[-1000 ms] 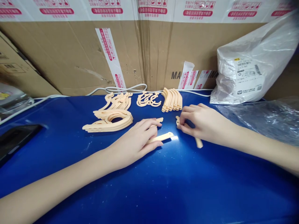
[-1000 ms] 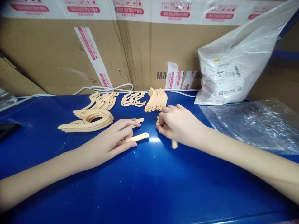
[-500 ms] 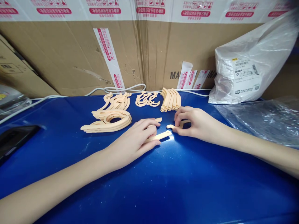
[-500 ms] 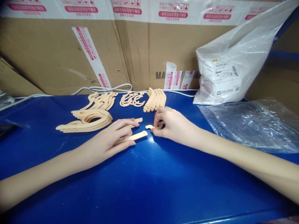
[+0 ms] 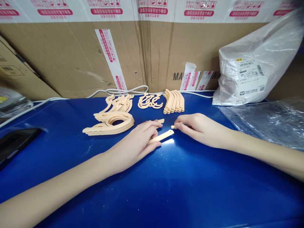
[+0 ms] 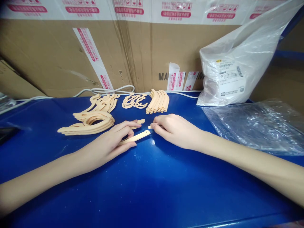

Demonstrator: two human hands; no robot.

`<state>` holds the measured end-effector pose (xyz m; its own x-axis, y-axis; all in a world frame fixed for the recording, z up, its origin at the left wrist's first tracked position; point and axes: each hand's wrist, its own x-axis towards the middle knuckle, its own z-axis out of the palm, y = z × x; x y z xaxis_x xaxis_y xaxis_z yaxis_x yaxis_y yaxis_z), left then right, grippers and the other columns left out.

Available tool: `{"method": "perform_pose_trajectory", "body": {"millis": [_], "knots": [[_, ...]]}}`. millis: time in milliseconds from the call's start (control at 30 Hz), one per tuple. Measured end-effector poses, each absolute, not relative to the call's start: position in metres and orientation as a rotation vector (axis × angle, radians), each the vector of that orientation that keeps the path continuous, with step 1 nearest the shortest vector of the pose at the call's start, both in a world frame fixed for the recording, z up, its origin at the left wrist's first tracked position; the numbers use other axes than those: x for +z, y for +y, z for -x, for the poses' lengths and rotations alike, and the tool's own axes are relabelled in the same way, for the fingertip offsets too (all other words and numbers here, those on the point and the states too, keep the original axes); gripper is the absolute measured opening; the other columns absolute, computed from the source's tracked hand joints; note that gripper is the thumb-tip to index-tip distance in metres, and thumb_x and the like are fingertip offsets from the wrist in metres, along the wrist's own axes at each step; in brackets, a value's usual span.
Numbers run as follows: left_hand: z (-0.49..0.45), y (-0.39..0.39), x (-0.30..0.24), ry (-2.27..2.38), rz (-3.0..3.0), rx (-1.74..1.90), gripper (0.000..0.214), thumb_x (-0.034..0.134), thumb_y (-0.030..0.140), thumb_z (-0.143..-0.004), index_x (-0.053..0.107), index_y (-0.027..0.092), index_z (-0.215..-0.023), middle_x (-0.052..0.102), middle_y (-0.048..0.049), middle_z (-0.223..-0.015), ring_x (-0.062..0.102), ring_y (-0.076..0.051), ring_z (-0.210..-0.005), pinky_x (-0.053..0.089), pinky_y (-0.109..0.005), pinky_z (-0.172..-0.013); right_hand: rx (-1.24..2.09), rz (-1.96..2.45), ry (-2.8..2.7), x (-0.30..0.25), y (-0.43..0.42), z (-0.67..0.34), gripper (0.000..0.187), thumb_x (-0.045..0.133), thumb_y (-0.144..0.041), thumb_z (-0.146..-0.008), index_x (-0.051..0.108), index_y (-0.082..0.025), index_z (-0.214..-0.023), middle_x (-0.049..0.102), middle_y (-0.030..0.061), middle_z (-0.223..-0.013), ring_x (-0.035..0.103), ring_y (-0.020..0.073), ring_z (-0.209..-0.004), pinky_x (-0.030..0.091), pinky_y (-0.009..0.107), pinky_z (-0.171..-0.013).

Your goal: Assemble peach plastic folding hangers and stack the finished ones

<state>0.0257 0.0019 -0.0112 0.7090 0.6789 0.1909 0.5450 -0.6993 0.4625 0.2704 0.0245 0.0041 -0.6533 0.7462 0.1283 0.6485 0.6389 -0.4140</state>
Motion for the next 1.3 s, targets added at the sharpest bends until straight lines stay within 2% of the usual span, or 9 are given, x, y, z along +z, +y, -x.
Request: {"method": "perform_pose_trajectory", "body": {"millis": [133,267,600,767,833,1033,1300], "knots": [[-0.026,0.002,-0.011,0.931,-2.553,0.497,0.015,0.044,0.028,-0.096,0.046,0.02,-0.084,0.056,-0.0104,-0.127,0.042,-0.023,-0.132,0.041,-0.042,-0.103,0.476,1.035,-2.639,0.004,0.027,-0.27,0.034,0.034,-0.032,-0.099,0.059,-0.016,-0.081,0.061,0.0049,-0.08,0.054,0.0153,-0.072,0.039,0.029,-0.069],[-0.026,0.003,-0.011,0.927,-2.558,0.489,0.014,0.042,0.028,-0.097,0.045,0.021,-0.086,0.059,-0.0072,-0.12,0.042,-0.021,-0.132,0.039,-0.038,-0.105,0.494,0.991,-2.683,0.005,0.025,-0.27,0.034,0.031,-0.031,-0.1,0.056,-0.017,-0.083,0.058,0.0045,-0.083,0.053,0.0155,-0.075,0.039,0.03,-0.071],[-0.026,0.002,-0.012,0.933,-2.556,0.525,0.007,0.042,0.026,-0.096,0.045,0.02,-0.094,0.055,-0.009,-0.124,0.041,-0.019,-0.132,0.04,-0.037,-0.106,0.667,1.043,-2.725,0.008,0.022,-0.27,0.032,0.028,-0.038,-0.102,0.044,-0.02,-0.081,0.048,-0.0037,-0.064,0.045,0.0109,-0.055,0.03,0.027,-0.056],[-0.025,0.002,-0.015,0.904,-2.717,0.513,0.027,0.037,0.024,-0.098,0.05,0.016,-0.12,0.046,-0.0138,-0.137,0.037,-0.024,-0.136,0.036,-0.043,-0.111,0.711,1.01,-2.704,0.006,0.021,-0.267,0.031,0.031,-0.041,-0.101,0.042,-0.02,-0.081,0.045,-0.0044,-0.065,0.045,0.01,-0.054,0.03,0.026,-0.055],[-0.025,0.003,-0.016,0.889,-2.751,0.532,0.031,0.036,0.024,-0.099,0.049,0.014,-0.125,0.045,-0.0147,-0.139,0.036,-0.024,-0.136,0.034,-0.044,-0.113,0.69,0.994,-2.702,0.004,0.02,-0.266,0.031,0.031,-0.041,-0.101,0.041,-0.02,-0.081,0.045,-0.0043,-0.065,0.045,0.0101,-0.054,0.029,0.026,-0.054],[-0.025,0.002,-0.016,0.844,-2.767,0.552,0.028,0.037,0.025,-0.099,0.056,0.015,-0.117,0.048,-0.0142,-0.135,0.039,-0.025,-0.134,0.036,-0.042,-0.112,0.417,0.969,-2.773,-0.002,0.021,-0.268,0.03,0.029,-0.04,-0.102,0.038,-0.02,-0.081,0.047,-0.0035,-0.065,0.043,0.0105,-0.051,0.026,0.026,-0.052],[-0.025,0.003,-0.017,0.827,-2.787,0.492,0.03,0.034,0.026,-0.1,0.055,0.012,-0.118,0.048,-0.0148,-0.135,0.037,-0.022,-0.135,0.035,-0.042,-0.112,-0.133,0.844,-2.828,-0.01,0.021,-0.271,0.033,0.026,-0.036,-0.102,0.046,-0.017,-0.082,0.057,0.0006,-0.067,0.044,0.0117,-0.047,0.026,0.026,-0.048]]}}
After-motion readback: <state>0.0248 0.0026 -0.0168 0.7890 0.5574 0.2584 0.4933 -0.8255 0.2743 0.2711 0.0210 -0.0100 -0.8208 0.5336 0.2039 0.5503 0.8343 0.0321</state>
